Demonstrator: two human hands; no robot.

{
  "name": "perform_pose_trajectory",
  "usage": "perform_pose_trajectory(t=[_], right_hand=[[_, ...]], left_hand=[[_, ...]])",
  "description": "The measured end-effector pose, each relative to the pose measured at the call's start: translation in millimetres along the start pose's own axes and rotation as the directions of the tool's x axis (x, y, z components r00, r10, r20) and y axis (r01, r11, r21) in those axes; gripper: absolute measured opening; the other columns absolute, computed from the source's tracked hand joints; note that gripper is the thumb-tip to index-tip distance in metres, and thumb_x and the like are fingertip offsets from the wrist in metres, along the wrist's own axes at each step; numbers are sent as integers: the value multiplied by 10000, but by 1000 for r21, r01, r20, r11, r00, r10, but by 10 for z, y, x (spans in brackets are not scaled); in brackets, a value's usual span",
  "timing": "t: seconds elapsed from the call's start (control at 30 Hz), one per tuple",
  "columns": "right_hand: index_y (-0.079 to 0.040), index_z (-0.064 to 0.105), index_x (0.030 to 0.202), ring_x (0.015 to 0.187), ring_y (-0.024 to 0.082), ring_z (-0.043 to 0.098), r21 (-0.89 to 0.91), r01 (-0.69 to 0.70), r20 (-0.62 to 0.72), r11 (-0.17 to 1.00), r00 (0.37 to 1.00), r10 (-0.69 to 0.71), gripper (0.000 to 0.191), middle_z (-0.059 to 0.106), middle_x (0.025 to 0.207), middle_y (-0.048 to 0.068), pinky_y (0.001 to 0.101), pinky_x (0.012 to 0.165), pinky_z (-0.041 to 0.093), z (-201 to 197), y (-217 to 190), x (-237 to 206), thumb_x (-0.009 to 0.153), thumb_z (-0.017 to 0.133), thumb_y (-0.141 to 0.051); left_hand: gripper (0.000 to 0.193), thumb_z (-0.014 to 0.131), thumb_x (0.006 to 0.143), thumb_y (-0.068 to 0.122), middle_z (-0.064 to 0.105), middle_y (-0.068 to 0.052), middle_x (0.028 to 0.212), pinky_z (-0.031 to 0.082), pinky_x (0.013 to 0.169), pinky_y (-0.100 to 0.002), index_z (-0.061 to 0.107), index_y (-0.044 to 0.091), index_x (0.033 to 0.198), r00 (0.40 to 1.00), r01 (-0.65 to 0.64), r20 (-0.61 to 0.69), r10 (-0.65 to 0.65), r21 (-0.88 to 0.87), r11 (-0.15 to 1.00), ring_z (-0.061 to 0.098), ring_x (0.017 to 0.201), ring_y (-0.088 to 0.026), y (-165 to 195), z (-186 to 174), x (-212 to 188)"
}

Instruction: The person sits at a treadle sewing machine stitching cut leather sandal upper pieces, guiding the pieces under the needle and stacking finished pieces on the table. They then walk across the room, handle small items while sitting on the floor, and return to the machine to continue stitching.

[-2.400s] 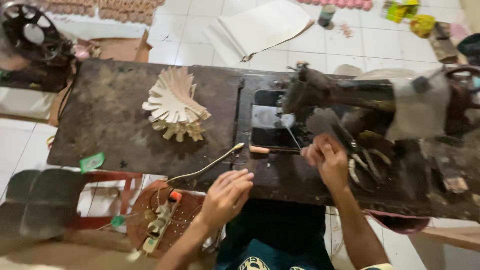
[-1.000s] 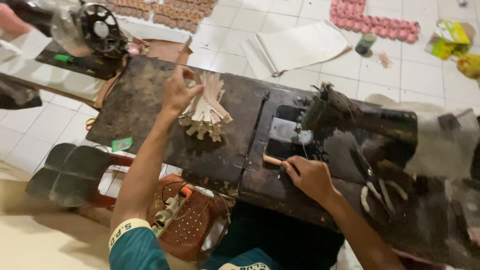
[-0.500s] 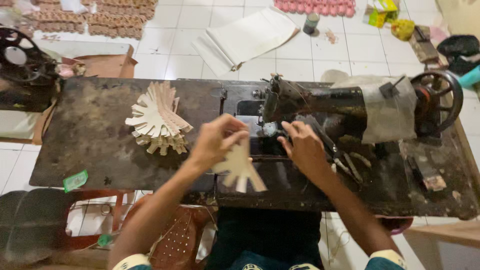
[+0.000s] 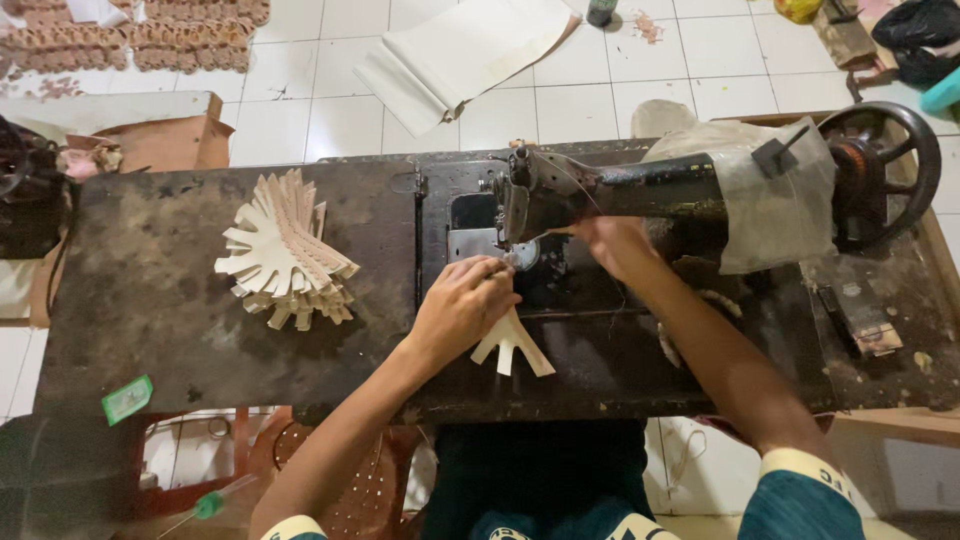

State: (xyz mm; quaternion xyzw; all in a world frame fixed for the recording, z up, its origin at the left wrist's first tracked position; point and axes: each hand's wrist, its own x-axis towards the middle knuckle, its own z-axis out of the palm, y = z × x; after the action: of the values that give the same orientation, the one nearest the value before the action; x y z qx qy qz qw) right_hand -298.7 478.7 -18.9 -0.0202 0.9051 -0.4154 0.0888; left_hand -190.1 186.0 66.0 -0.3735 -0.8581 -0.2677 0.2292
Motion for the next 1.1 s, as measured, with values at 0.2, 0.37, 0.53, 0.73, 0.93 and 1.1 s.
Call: perform_pose_trajectory(t=[0.2, 0.37, 0.53, 0.73, 0.93, 1.1], right_hand=[[-42, 704, 1099, 941, 291, 666, -210, -1, 245, 978, 968, 53, 266, 690, 1027, 127, 404, 860, 525, 208, 407, 522, 978, 665, -276], [-39, 683, 1154, 997, 310, 659, -156, 189, 244, 970, 958, -147, 274, 681, 1092, 144, 410, 897, 521, 138, 249, 611, 985, 650, -253], [-36, 662, 1209, 1053, 329, 652, -115, 481, 64, 869, 877, -477, 292, 673, 1158, 161, 415, 934, 516, 169, 76, 694, 993, 636, -230], [-33, 636, 1276, 1120, 352, 644, -357, 335, 274, 872, 930, -245, 323, 663, 1236, 182, 422, 978, 510, 182, 375, 559, 1002, 618, -203], [-29, 610, 1342, 1186, 374, 635, -328, 632, -29, 703, 737, -676, 362, 653, 1314, 202, 429, 1022, 505, 131, 201, 339, 1011, 600, -176], [-11, 591, 1369, 1171, 398, 628, -233, 616, -120, 752, 749, -651, 391, 646, 1318, 228, 446, 998, 508, 8, -130, 228, 1004, 612, -149]], left_hand=[[300, 793, 895, 241, 693, -146, 1240, 528, 1021, -419, 680, -2, 1031, 996, 94, 22, -92, -72, 993, 656, 1197, -329, -66, 94, 66], [273, 801, 887, 230, 698, -152, 1234, 534, 1019, -412, 671, 14, 990, 992, 123, 25, -121, -99, 987, 662, 1198, -335, -78, 139, 92], [307, 797, 898, 210, 690, -170, 1218, 537, 1012, -415, 682, -12, 1076, 993, 118, 9, -117, -99, 988, 660, 1176, -350, -64, 179, 93], [298, 794, 901, 200, 688, -171, 1220, 542, 1004, -407, 676, -9, 1076, 992, 127, -5, -128, -112, 986, 662, 1172, -344, -28, 190, 112], [319, 785, 904, 198, 668, -163, 1214, 543, 992, -408, 671, -19, 1108, 995, 102, 16, -101, -82, 991, 655, 1162, -343, -24, 162, 141], [324, 785, 904, 202, 655, -156, 1215, 541, 995, -407, 671, -10, 1120, 996, 92, 21, -91, -49, 995, 649, 1169, -331, -6, 199, 152]])
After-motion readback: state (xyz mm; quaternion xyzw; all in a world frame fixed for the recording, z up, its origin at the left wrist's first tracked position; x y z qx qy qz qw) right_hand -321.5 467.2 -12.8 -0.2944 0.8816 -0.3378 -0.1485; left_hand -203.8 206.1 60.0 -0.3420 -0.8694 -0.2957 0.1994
